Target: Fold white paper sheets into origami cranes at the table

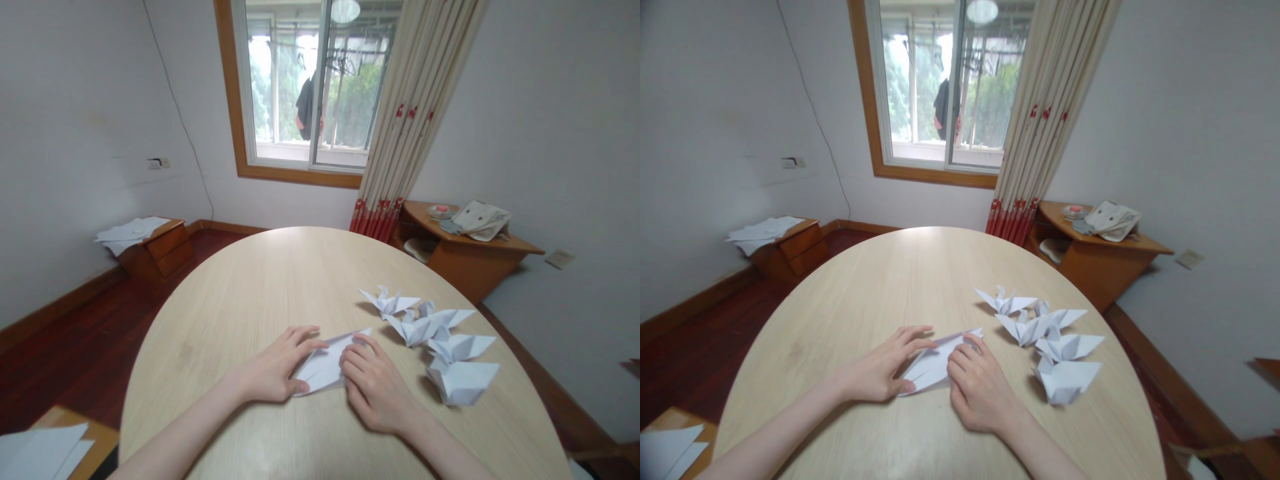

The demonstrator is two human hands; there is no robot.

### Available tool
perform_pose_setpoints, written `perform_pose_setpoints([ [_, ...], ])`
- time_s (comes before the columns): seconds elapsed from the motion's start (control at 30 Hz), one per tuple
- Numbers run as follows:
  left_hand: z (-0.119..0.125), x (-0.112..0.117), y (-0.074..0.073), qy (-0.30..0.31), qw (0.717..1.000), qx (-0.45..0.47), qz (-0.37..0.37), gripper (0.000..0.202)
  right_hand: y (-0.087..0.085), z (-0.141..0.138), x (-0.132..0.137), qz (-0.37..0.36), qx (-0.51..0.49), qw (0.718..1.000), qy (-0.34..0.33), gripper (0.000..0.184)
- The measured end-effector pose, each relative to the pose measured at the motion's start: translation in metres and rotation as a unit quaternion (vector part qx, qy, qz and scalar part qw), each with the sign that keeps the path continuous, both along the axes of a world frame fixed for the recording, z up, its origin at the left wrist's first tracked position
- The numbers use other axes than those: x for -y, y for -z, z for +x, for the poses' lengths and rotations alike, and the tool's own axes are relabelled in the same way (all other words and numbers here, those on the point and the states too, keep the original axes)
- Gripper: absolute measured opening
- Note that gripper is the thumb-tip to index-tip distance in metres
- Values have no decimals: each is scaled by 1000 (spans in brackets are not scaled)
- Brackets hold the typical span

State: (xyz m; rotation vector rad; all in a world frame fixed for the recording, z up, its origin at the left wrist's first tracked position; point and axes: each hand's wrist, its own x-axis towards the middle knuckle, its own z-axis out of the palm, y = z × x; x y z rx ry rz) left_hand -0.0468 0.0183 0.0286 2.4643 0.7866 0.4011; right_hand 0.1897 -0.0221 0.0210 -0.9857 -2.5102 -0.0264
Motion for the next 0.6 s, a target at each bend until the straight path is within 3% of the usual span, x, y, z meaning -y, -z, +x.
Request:
perform_pose_setpoints([
  [0.6, -12, -5, -7, 38, 992, -9, -123, 83, 4, -3, -2, 35, -6, 999, 11, 17],
])
